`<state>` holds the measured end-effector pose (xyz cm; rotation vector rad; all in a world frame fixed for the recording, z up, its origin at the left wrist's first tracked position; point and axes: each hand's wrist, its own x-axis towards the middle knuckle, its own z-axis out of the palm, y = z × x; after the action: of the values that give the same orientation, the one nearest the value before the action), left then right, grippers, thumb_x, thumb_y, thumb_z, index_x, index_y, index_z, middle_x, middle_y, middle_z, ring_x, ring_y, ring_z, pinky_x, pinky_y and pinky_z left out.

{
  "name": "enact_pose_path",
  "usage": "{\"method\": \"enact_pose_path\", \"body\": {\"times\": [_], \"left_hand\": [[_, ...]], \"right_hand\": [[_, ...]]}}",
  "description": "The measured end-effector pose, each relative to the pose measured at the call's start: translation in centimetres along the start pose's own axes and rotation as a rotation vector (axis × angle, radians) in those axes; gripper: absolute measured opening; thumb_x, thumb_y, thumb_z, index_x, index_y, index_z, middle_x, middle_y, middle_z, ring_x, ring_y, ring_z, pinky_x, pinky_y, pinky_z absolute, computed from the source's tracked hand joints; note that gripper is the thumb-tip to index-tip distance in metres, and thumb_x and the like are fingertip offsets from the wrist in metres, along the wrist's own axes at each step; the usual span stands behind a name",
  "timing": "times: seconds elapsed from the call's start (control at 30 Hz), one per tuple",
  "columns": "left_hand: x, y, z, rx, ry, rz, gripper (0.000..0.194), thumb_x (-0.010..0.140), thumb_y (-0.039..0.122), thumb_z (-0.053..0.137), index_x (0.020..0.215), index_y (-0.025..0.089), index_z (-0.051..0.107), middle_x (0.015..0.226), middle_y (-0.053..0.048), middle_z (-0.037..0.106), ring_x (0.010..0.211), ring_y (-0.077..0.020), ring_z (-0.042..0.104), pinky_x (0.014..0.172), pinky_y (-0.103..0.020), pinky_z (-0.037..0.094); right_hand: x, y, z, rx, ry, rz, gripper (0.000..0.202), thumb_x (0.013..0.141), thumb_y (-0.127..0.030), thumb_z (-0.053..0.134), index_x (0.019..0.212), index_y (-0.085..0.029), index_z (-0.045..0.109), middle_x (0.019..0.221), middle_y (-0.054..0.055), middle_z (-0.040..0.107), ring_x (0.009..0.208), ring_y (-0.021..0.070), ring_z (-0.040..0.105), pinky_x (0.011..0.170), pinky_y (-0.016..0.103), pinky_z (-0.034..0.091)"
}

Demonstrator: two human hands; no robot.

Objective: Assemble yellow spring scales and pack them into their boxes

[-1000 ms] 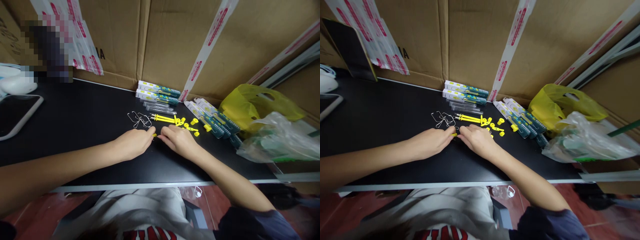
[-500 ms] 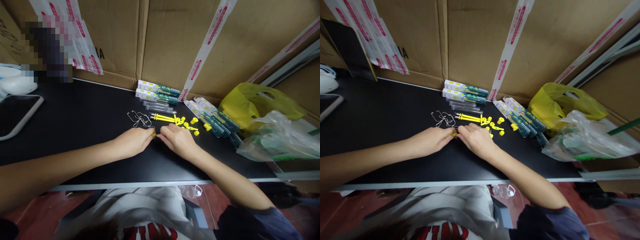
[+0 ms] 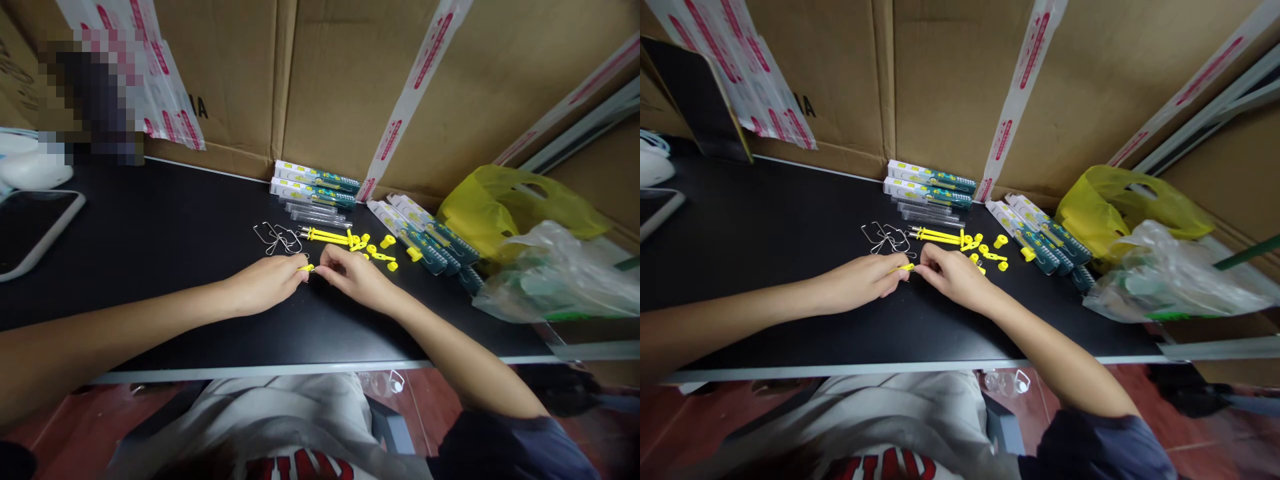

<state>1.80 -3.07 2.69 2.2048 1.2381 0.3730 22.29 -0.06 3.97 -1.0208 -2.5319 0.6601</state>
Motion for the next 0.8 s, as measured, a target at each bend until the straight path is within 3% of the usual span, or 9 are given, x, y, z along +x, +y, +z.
{"method": "enact_pose_path", "body": {"times": [0.13,0.33,0.8], "left_hand": [[0.0,0.2,-0.2,-0.043,-0.028,-0.027,0.022,0.094,0.027,0.032,0.077,0.021,0.045,0.072,0.0,0.059,0.069,-0.0165,0.057,0.066,-0.028,0.041],[0.0,0.2,-0.1,-0.07,-0.01,-0.096,0.018,0.094,0.035,0.032,0.096,0.022,0.044,0.071,0.002,0.058,0.064,-0.0165,0.054,0.063,-0.028,0.039],[0.2,-0.4,0.7,-0.021,0.062,-0.025,0.011,0.094,0.033,0.032,0.087,0.024,0.034,0.07,0.002,0.052,0.064,-0.0177,0.052,0.062,-0.028,0.036]], "right_hand": [[0.0,-0.2,-0.1,0.061,-0.015,-0.017,0.007,0.089,-0.021,0.055,0.083,-0.018,0.054,0.065,-0.004,0.055,0.057,0.0084,0.049,0.057,0.02,0.037],[0.0,0.0,0.2,0.172,0.04,0.008,0.012,0.089,-0.023,0.057,0.079,-0.017,0.052,0.065,-0.003,0.058,0.058,0.0098,0.054,0.059,0.022,0.041],[-0.2,0.0,2.3,0.166,0.257,-0.036,0.014,0.09,-0.024,0.055,0.078,-0.02,0.05,0.066,-0.002,0.057,0.059,0.0103,0.055,0.058,0.022,0.042]]}}
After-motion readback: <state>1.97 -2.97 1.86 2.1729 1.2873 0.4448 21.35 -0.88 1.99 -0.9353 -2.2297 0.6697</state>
